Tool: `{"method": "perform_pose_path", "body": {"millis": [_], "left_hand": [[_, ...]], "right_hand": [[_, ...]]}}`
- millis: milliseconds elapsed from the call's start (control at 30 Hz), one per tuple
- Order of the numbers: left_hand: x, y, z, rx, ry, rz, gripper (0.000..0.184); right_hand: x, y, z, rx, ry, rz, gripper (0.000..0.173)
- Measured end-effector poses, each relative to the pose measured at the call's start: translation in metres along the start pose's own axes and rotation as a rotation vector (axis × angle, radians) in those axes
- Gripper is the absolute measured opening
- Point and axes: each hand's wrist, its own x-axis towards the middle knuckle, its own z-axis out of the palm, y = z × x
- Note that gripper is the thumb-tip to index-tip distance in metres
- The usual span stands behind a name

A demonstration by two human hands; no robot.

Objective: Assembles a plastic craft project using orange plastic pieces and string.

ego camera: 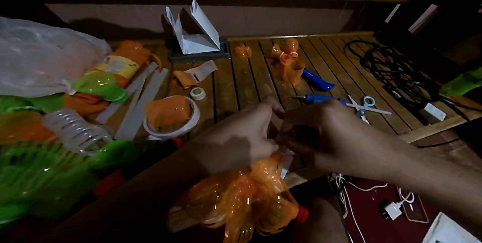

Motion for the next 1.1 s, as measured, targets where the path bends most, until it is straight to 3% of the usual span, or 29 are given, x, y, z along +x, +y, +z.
{"method": "perform_pose_path", "body": {"millis": [133, 300, 467, 600, 767, 900, 1100], "left_hand": [[-0.008, 0.017, -0.005, -0.222, 0.024, -0.042, 0.044], [-0.007, 0.019, -0.004, -0.258, 0.006, 0.062, 0.008], [-0.006, 0.014, -0.001, -0.352, -0.020, 0.221, 0.003], [-0.004, 0.009, -0.002, -0.378, -0.028, 0.323, 0.009], [0.001, 0.000, 0.001, -0.269, 0.124, 0.485, 0.008], [0.000, 0.001, 0.004, -0.250, 0.206, 0.492, 0.008], [0.000, 0.003, 0.003, -0.313, 0.126, 0.492, 0.009]], "right_hand": [[-0.026, 0.015, 0.009, -0.113, 0.175, -0.183, 0.014], [-0.048, 0.026, 0.028, 0.157, 0.323, -0.121, 0.021], [-0.057, 0.031, 0.033, 0.469, 0.395, 0.032, 0.014], [-0.056, 0.030, 0.032, 0.541, 0.413, 0.054, 0.011], [-0.057, 0.028, 0.031, 0.528, 0.441, 0.063, 0.010], [-0.057, 0.028, 0.027, 0.521, 0.477, 0.113, 0.009], [-0.055, 0.029, 0.025, 0.501, 0.495, 0.129, 0.009]]}}
